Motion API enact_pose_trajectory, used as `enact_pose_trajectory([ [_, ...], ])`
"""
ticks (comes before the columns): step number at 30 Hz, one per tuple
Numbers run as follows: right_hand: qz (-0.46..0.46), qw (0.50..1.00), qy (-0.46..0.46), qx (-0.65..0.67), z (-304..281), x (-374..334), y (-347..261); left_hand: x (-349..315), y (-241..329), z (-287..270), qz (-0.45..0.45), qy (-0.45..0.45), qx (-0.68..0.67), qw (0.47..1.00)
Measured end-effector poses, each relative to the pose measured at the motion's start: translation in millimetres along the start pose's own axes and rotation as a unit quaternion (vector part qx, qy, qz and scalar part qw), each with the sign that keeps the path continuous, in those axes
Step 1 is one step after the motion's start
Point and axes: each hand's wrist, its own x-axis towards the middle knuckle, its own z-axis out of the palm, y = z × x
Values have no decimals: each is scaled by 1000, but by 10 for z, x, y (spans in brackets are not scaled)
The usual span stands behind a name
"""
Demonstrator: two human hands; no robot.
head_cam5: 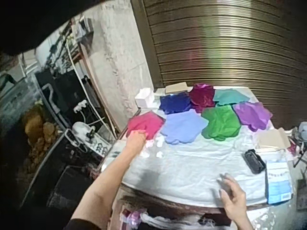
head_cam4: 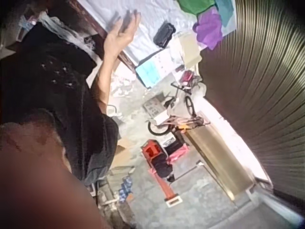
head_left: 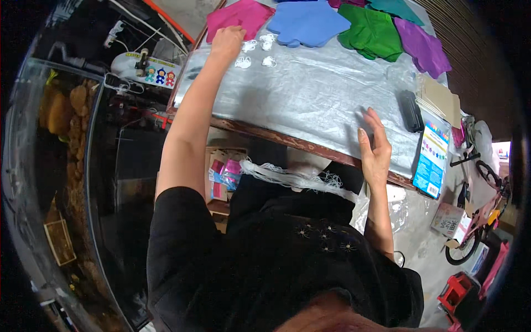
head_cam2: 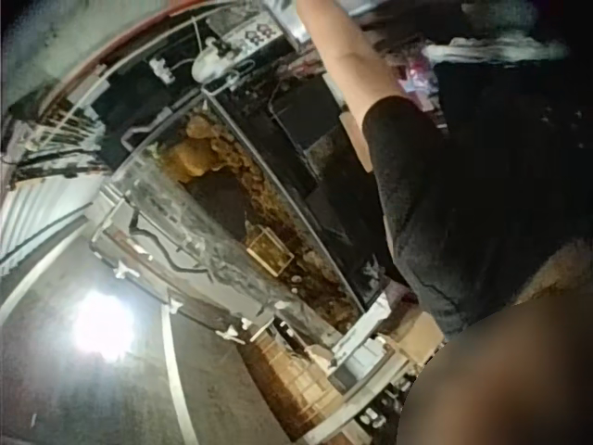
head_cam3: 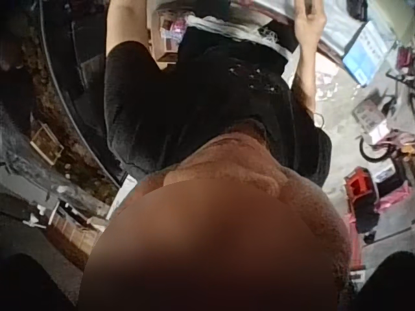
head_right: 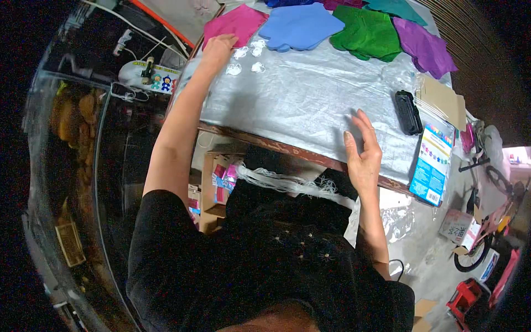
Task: Folding and stacking various colored plastic or foil sheets at a workstation.
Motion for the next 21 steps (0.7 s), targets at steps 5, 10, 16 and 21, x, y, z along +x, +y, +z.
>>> enact_pose_trajectory([
  [5, 13, 1000, 15, -1, 128, 107, -50, 7, -335, 330, 48, 3, -37, 998],
  [10, 27, 995, -15, -99, 242, 102, -79, -94, -287, 390, -44, 44, -140, 988],
  [16, 24, 989, -55, -132, 833, 704, -529, 38, -685, 386, -256, 22, -251, 933],
  [21, -140, 965, -141, -173, 1620, 1628, -757, 139, -974, 514, -286, -21, -379, 880],
])
